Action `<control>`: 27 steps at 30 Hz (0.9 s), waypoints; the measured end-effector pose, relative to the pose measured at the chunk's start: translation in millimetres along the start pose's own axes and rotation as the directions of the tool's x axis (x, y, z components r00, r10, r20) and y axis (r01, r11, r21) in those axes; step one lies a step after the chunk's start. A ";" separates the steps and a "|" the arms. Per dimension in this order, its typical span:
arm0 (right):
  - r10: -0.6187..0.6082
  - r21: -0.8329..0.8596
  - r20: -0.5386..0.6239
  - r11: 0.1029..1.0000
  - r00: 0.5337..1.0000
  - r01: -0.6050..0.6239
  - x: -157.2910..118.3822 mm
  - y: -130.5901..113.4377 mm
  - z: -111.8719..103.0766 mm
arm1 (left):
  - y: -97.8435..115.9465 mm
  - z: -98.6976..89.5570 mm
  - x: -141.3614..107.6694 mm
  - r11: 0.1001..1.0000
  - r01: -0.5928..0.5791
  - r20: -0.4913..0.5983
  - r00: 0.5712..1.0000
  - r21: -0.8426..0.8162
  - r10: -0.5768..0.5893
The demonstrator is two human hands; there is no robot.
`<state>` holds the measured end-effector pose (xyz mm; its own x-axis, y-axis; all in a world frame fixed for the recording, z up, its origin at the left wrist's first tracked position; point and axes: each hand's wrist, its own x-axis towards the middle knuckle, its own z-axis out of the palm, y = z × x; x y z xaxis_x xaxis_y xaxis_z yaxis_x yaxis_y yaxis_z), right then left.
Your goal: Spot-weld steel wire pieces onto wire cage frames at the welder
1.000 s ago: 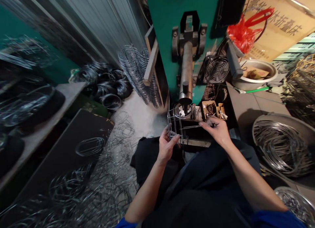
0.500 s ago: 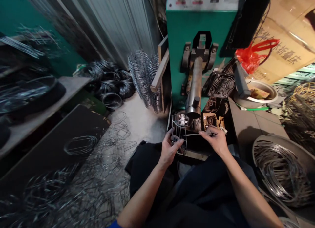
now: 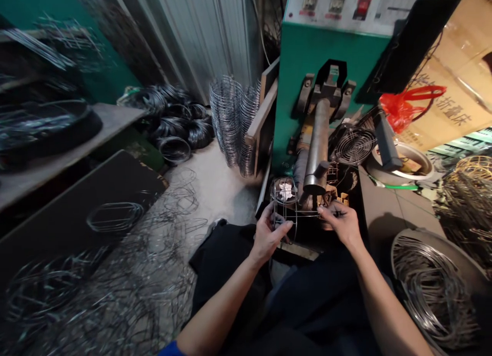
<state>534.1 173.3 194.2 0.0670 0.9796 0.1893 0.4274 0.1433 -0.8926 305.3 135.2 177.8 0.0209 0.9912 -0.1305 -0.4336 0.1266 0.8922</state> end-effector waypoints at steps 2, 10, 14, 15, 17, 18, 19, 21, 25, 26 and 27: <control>-0.020 -0.014 -0.009 1.000 1.000 0.020 2.4 -2.4 -1.4 | 0.0 1.2 2.4 1.000 -0.002 0.010 1.000 -0.005 0.002; -0.007 -0.052 -0.005 0.999 1.000 0.007 9.5 -9.1 -4.2 | -8.8 1.6 11.3 1.000 -0.006 0.028 1.000 -0.023 0.006; 0.003 -0.069 -0.003 0.998 1.000 -0.003 10.1 -7.8 -6.3 | -8.4 3.6 12.9 1.000 0.000 0.017 1.000 -0.031 0.000; 0.007 -0.066 0.001 0.998 1.000 -0.007 10.4 -7.8 -6.7 | -8.5 4.0 13.3 0.999 0.002 0.015 1.000 -0.037 -0.001; 0.015 -0.052 0.005 0.999 1.000 -0.015 11.2 -8.6 -7.3 | -9.6 4.2 14.5 0.999 -0.004 0.018 1.000 -0.047 0.004; 0.018 -0.045 0.006 0.999 1.000 -0.018 11.7 -9.4 -7.4 | -10.4 4.1 15.1 0.999 -0.008 0.022 1.000 -0.051 0.010; 0.019 -0.040 0.006 0.999 1.000 -0.019 12.2 -10.3 -7.5 | -11.1 4.0 15.7 0.998 -0.013 0.025 1.000 -0.054 0.015; 0.020 -0.038 0.002 0.999 1.000 -0.020 13.2 -12.2 -7.7 | -11.9 4.1 16.9 0.998 -0.019 0.031 0.999 -0.058 0.021; 0.047 -0.037 0.004 0.998 0.999 -0.047 14.7 -14.1 -8.5 | -11.3 5.5 19.0 0.997 -0.014 0.034 0.999 -0.072 0.017; 0.060 -0.033 0.006 0.998 0.998 -0.060 15.1 -13.7 -8.8 | -11.3 5.8 19.4 0.997 -0.013 0.033 0.999 -0.073 0.015; 0.074 -0.030 0.008 0.997 0.997 -0.074 15.5 -13.0 -9.1 | -11.4 5.9 19.9 0.997 -0.011 0.034 0.999 -0.072 0.014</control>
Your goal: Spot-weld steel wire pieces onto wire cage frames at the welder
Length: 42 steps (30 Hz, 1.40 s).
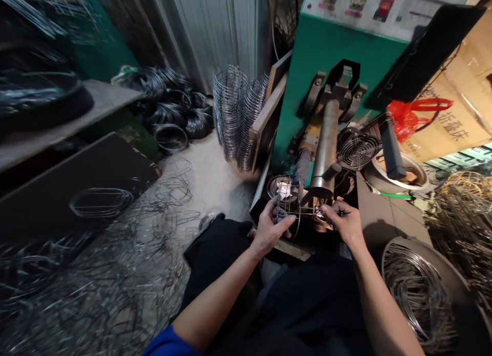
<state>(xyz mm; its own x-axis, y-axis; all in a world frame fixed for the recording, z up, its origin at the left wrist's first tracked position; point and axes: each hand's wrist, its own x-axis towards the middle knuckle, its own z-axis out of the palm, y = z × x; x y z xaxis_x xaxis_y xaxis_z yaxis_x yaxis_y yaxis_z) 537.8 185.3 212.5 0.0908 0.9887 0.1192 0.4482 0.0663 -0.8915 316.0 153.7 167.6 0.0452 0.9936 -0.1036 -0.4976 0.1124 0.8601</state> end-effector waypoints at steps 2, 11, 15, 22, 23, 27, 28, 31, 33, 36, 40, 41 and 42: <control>0.019 0.005 0.006 1.000 1.000 -0.019 1.1 1.7 -0.4 | -0.7 -0.3 0.7 1.000 -0.001 0.003 1.000 0.007 0.001; -0.029 -0.035 -0.003 0.999 1.000 0.029 4.5 3.7 -0.3 | 0.5 -0.9 1.7 0.999 0.015 0.012 1.000 0.029 -0.015; -0.050 -0.041 -0.014 0.998 0.999 0.050 5.9 4.5 -0.8 | 0.9 0.0 3.1 0.999 0.023 0.017 1.000 0.029 -0.024; -0.045 -0.058 0.002 0.997 0.999 0.045 7.8 9.6 -3.5 | 2.7 1.4 4.0 0.999 0.028 0.010 1.000 0.029 -0.028; -0.047 -0.059 0.002 0.997 0.999 0.047 8.0 10.4 -3.8 | 2.5 1.3 4.1 0.999 0.026 0.011 1.000 0.030 -0.026; -0.044 -0.060 0.004 0.997 0.999 0.044 8.7 10.6 -4.0 | 0.6 0.9 4.9 0.999 0.024 0.013 1.000 0.029 -0.024; -0.047 -0.061 0.003 0.997 0.999 0.047 8.9 9.7 -3.9 | 0.5 1.0 4.9 0.999 0.025 0.013 1.000 0.027 -0.026; -0.060 -0.079 0.005 0.995 0.998 0.060 9.1 6.0 -4.0 | 2.5 2.2 4.2 0.999 0.026 0.008 1.000 0.027 -0.026; -0.063 -0.099 0.005 0.993 0.998 0.063 9.2 4.2 -4.5 | 5.5 3.4 3.3 0.999 0.029 0.001 1.000 0.031 -0.029; -0.061 -0.113 0.005 0.992 0.998 0.062 9.5 3.7 -5.3 | 9.6 5.1 2.6 0.999 0.039 -0.010 0.999 0.029 -0.039; -0.062 -0.109 0.002 0.992 0.998 0.062 9.7 3.4 -4.7 | 9.8 5.2 3.3 0.999 0.030 0.001 1.000 0.035 -0.030; -0.059 -0.107 0.003 0.992 0.998 0.059 9.4 3.0 -4.5 | 8.8 5.0 3.5 0.999 0.030 0.007 1.000 0.035 -0.031; -0.057 -0.106 0.001 0.993 0.998 0.057 9.0 2.3 -4.5 | 7.6 4.8 3.5 0.999 0.037 0.008 0.999 0.028 -0.038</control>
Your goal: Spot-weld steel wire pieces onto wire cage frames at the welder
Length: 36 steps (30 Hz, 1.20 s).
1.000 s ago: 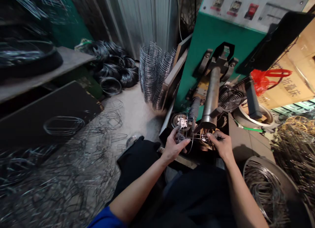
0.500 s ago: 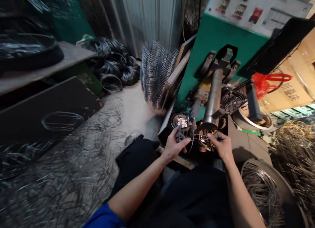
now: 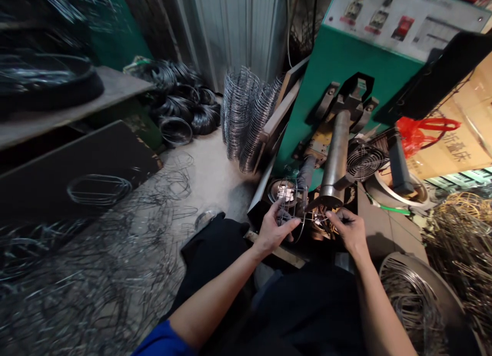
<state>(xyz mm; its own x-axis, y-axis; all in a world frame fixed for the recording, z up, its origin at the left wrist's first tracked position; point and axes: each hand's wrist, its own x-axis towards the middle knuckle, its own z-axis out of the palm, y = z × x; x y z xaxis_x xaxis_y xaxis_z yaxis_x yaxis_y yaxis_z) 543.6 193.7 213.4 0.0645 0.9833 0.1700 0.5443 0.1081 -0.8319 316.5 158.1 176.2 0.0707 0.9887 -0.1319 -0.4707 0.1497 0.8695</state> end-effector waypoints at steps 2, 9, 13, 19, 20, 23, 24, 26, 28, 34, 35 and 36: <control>0.003 -0.004 -0.004 1.000 1.000 -0.003 -0.7 -1.5 -0.6 | -2.4 0.0 -0.2 1.000 0.022 -0.004 1.000 -0.019 -0.022; -0.012 -0.010 -0.016 1.000 1.000 0.012 -1.4 -1.9 0.9 | -0.9 0.3 2.0 1.000 0.028 -0.043 0.999 0.005 -0.028; -0.092 -0.091 -0.061 0.992 0.994 0.087 -8.6 11.9 -0.3 | 5.7 -3.5 -2.9 0.997 0.027 -0.037 0.999 0.078 -0.025; 0.196 -0.520 -0.221 0.805 0.955 -0.286 -49.5 123.4 -86.7 | 5.3 -11.3 6.8 0.989 0.017 0.015 1.000 0.148 -0.020; 0.324 -0.584 -0.280 0.690 0.903 -0.429 -67.3 144.2 -106.6 | 4.5 -11.2 7.9 0.988 0.031 0.031 0.999 0.152 -0.036; 0.502 -0.579 -0.397 0.513 0.769 -0.634 -126.6 193.4 -149.2 | 3.5 -7.8 4.3 0.987 0.045 0.046 0.998 0.155 -0.053; 0.546 -0.569 -0.413 0.470 0.729 -0.675 -144.1 205.8 -156.4 | 3.3 -6.1 2.1 0.988 0.037 0.040 0.998 0.148 -0.043; 0.641 -0.566 -0.404 0.385 0.652 -0.729 -171.0 226.3 -162.6 | 2.5 -2.8 -1.1 0.991 0.022 0.024 0.999 0.130 -0.025; 0.717 -0.582 -0.385 0.299 0.581 -0.756 -186.4 242.4 -162.8 | 1.1 -1.4 -1.6 0.992 0.022 0.015 1.000 0.123 -0.024; 0.795 -0.624 -0.352 0.194 0.494 -0.757 -196.9 269.0 -160.5 | -0.3 -5.6 -0.7 0.989 0.001 0.005 1.000 0.150 -0.002; 0.794 -0.620 -0.361 0.188 0.490 -0.762 -198.0 269.7 -160.4 | 0.5 -5.8 -1.1 0.989 0.007 0.009 1.000 0.150 -0.008; 0.788 -0.612 -0.377 0.184 0.488 -0.769 -199.1 269.2 -160.4 | 1.6 -5.7 -1.5 0.989 0.012 0.013 1.000 0.149 -0.014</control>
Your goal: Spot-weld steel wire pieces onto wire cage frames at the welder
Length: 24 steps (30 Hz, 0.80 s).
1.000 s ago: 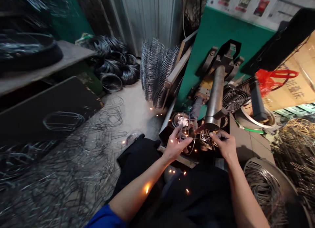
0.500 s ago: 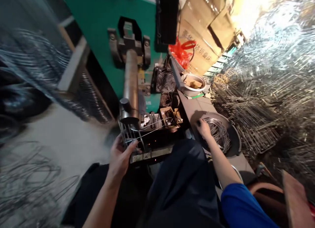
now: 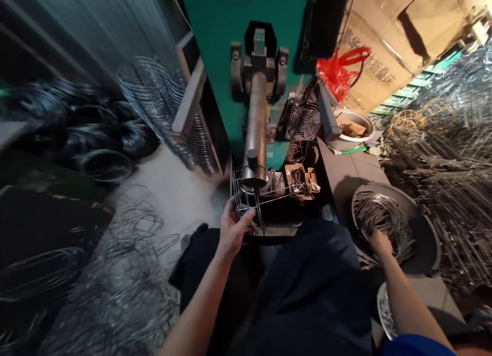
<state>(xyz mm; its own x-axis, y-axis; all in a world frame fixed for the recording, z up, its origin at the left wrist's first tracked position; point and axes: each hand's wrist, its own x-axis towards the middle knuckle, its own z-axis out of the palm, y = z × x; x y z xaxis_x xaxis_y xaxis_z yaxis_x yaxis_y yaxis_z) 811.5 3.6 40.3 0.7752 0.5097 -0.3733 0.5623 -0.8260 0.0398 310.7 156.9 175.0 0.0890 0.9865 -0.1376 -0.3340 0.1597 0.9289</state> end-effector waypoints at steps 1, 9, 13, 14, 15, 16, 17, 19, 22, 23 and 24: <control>0.009 0.011 -0.019 1.000 1.000 -0.009 -1.8 0.6 -0.7 | 1.3 0.3 -0.4 1.000 0.002 0.005 1.000 -0.002 -0.002; 0.112 0.157 -0.292 0.985 0.950 -0.068 -17.4 21.6 -66.1 | 4.5 8.2 -1.3 1.000 -0.009 -0.035 0.999 0.008 0.009; 0.166 0.255 -0.417 0.965 0.893 -0.060 -22.7 47.9 -129.9 | 3.3 6.2 -2.0 0.998 -0.056 -0.076 0.995 0.012 0.057; 0.150 0.274 -0.442 0.961 0.884 -0.027 -28.3 51.5 -144.5 | 4.0 4.7 -3.7 0.998 -0.061 -0.077 0.995 0.016 0.062; 0.110 0.293 -0.466 0.956 0.878 0.036 -36.3 52.3 -157.6 | 5.0 3.0 -6.3 0.998 -0.064 -0.075 0.995 0.021 0.065; 0.044 0.320 -0.488 0.938 0.872 0.132 -46.7 49.5 -169.0 | 6.0 1.2 -9.8 0.998 -0.063 -0.073 0.995 0.029 0.065; -0.027 0.365 -0.511 0.898 0.859 0.245 -58.8 42.9 -178.4 | 7.1 -0.7 -14.1 0.997 -0.060 -0.072 0.995 0.039 0.063; -0.173 0.485 -0.535 0.739 0.827 0.468 -84.9 17.6 -191.6 | 8.3 -4.1 -24.8 0.997 -0.053 -0.084 0.995 0.057 0.057; -0.329 0.629 -0.532 0.464 0.780 0.624 -115.9 -42.8 -197.6 | 6.8 -8.6 -41.6 0.997 -0.043 -0.095 0.994 0.068 0.049; -0.358 0.668 -0.531 0.381 0.768 0.639 -122.3 -65.6 -195.9 | 5.5 -10.0 -46.4 0.997 -0.038 -0.089 0.995 0.069 0.044; -0.369 0.705 -0.534 0.302 0.761 0.642 -127.1 -88.4 -192.1 | 4.0 -11.4 -50.6 0.997 -0.032 -0.081 0.996 0.070 0.038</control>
<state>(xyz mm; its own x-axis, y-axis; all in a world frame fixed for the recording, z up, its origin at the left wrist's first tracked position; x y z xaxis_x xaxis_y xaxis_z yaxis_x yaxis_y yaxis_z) 718.6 58.0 262.3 0.5361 0.8210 0.1965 0.4643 -0.0924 -0.8808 294.1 108.0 181.8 0.0003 0.9916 -0.1294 -0.2706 0.1247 0.9546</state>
